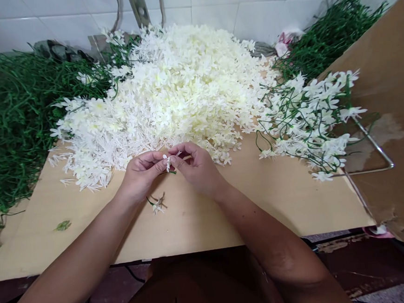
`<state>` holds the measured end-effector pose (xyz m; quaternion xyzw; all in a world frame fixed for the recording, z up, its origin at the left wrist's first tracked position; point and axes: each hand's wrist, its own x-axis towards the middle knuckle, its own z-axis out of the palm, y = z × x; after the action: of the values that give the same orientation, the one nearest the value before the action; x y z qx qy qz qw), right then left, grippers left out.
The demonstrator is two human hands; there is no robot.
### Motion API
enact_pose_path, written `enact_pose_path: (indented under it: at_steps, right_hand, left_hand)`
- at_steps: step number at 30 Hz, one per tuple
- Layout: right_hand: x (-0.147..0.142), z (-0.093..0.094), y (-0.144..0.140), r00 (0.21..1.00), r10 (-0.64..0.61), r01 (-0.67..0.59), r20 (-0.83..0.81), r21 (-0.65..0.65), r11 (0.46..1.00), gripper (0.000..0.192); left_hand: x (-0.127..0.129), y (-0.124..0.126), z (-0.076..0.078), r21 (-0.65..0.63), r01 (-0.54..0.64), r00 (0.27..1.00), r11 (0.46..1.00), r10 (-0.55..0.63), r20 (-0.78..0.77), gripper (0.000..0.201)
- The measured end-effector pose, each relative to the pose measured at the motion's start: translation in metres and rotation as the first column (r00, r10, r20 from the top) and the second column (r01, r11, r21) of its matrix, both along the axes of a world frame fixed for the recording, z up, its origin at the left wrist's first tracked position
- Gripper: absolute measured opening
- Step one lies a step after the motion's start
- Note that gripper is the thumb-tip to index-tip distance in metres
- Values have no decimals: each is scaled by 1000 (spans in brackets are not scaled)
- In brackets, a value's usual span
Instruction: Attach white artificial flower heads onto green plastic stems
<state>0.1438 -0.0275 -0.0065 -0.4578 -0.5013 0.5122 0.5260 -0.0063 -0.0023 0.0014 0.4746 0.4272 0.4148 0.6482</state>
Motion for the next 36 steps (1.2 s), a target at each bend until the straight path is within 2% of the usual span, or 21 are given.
enact_pose_path:
  at_steps: [2, 7, 13, 16, 19, 23, 36]
  right_hand:
    - [2, -3, 2, 1000, 11, -11, 14, -22, 1000, 31]
    - [4, -5, 3, 993, -67, 66, 96, 13, 998, 20]
    - [5, 1, -2, 973, -166, 149, 162, 110, 983, 10]
    - [3, 4, -6, 957, -221, 186, 186, 190, 964, 8]
    - [1, 3, -7, 909, -251, 141, 332, 322, 936, 5]
    - [1, 0, -4, 796, -343, 72, 498, 486, 871, 10]
    - [3, -5, -4, 713, -416, -16, 564, 606, 795, 13]
  left_hand:
    - [0, 0, 0, 19, -11, 1000, 1000, 12, -25, 40]
    - [2, 0, 1, 63, -10, 993, 998, 17, -117, 34]
    - [0, 1, -7, 151, -31, 977, 988, 61, -203, 26]
    - [-3, 1, -13, 196, 0, 962, 981, 54, -269, 22]
    - [-4, 1, -15, 201, 53, 958, 978, 7, -286, 22]
    - [-1, -1, -13, 201, 109, 957, 974, -48, -286, 24]
    - [-4, -2, -18, 238, 160, 941, 958, -75, -328, 30]
